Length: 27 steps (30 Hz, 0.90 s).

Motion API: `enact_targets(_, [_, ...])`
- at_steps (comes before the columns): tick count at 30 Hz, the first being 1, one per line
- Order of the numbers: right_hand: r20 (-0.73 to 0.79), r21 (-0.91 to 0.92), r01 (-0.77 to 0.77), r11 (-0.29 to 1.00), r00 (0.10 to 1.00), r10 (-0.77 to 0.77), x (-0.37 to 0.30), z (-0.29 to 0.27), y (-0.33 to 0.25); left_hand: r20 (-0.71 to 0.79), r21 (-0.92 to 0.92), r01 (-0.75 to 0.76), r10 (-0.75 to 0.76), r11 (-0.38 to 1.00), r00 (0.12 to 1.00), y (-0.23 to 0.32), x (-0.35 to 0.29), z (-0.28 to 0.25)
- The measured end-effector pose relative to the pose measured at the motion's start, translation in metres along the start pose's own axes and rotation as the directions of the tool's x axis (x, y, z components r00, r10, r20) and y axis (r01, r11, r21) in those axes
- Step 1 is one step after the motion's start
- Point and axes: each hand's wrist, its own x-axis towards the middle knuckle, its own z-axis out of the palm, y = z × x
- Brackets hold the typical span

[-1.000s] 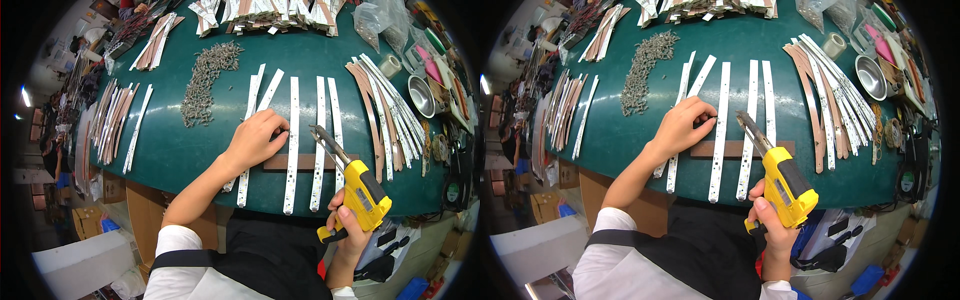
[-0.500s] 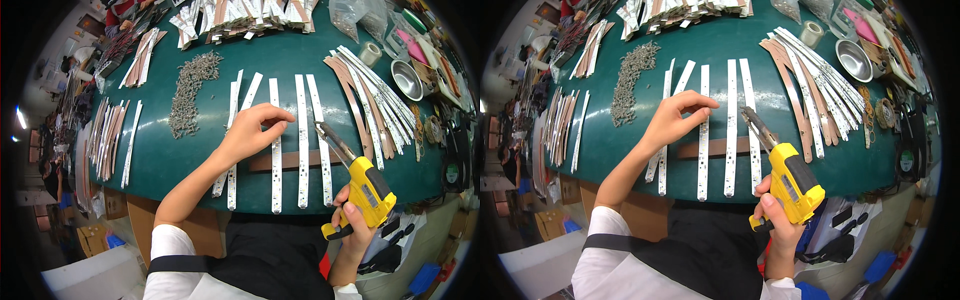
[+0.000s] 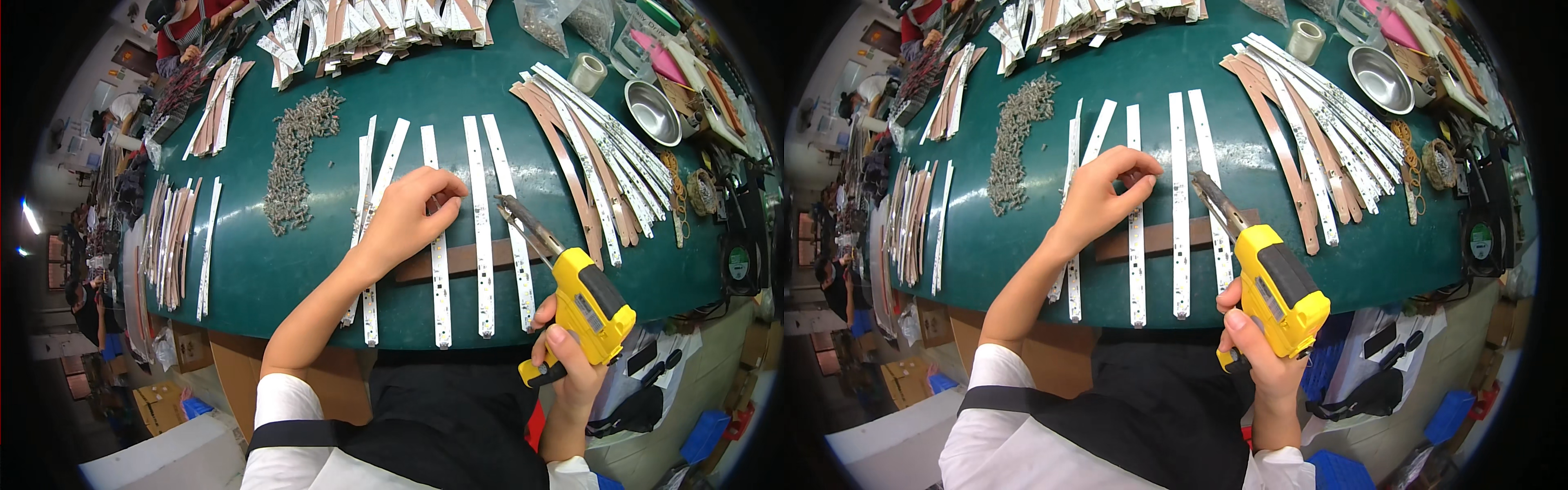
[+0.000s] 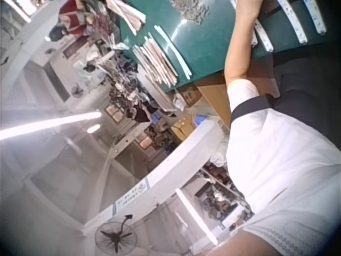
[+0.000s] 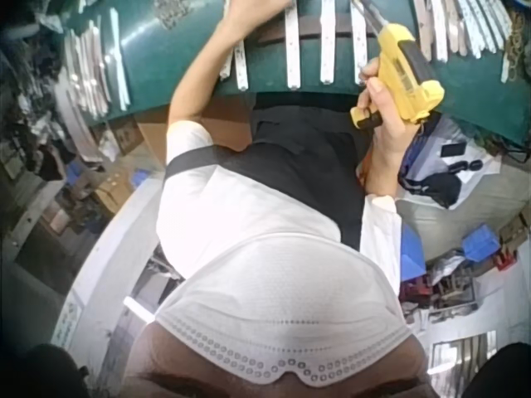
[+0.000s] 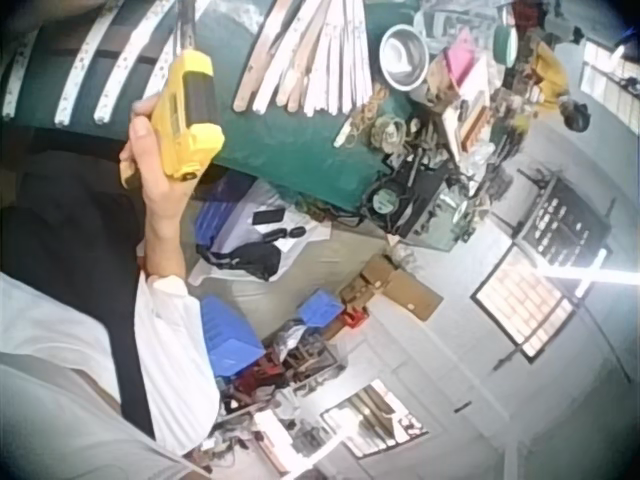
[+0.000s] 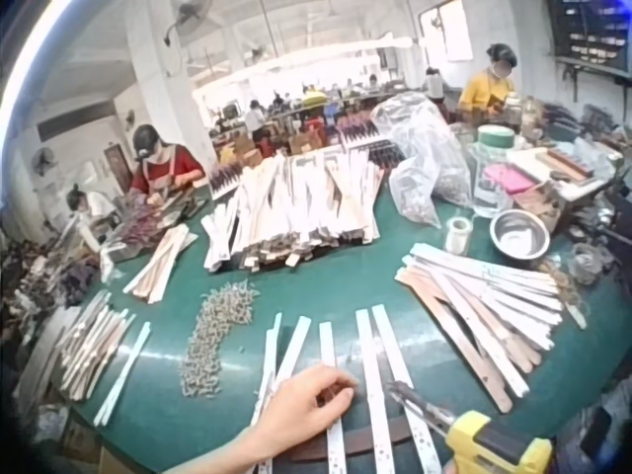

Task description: The person solders small components onto LED strips using a soldering gun, secures finished strips with a rubber band, and arranges new strips to solder more components onto them.

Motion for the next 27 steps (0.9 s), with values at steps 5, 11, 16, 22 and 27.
enact_targets(5, [0.013,-0.010,0.000,1.000,1.000,0.001,0.002,0.000,0.004,0.013,0.033,-0.029,0.029,0.999,1.000,-0.006,0.002,0.008])
enact_targets(11, [0.017,-0.018,-0.022,1.000,1.000,0.023,0.004,0.004,0.003,-0.010,0.197,-0.188,0.193,0.962,0.981,-0.011,0.003,0.013])
enact_targets(16, [0.006,-0.012,-0.028,1.000,1.000,0.028,0.005,0.003,0.006,0.001,0.213,-0.202,0.206,0.956,0.978,-0.015,0.004,0.017])
enact_targets(22, [0.037,-0.015,-0.042,0.999,0.998,0.042,0.005,0.004,0.006,-0.006,0.210,-0.243,0.250,0.947,0.968,-0.015,0.004,0.017])
enact_targets(27, [0.012,-0.023,-0.037,0.999,0.999,0.037,0.005,0.005,0.006,-0.023,0.224,-0.250,0.261,0.942,0.965,-0.016,0.004,0.019])
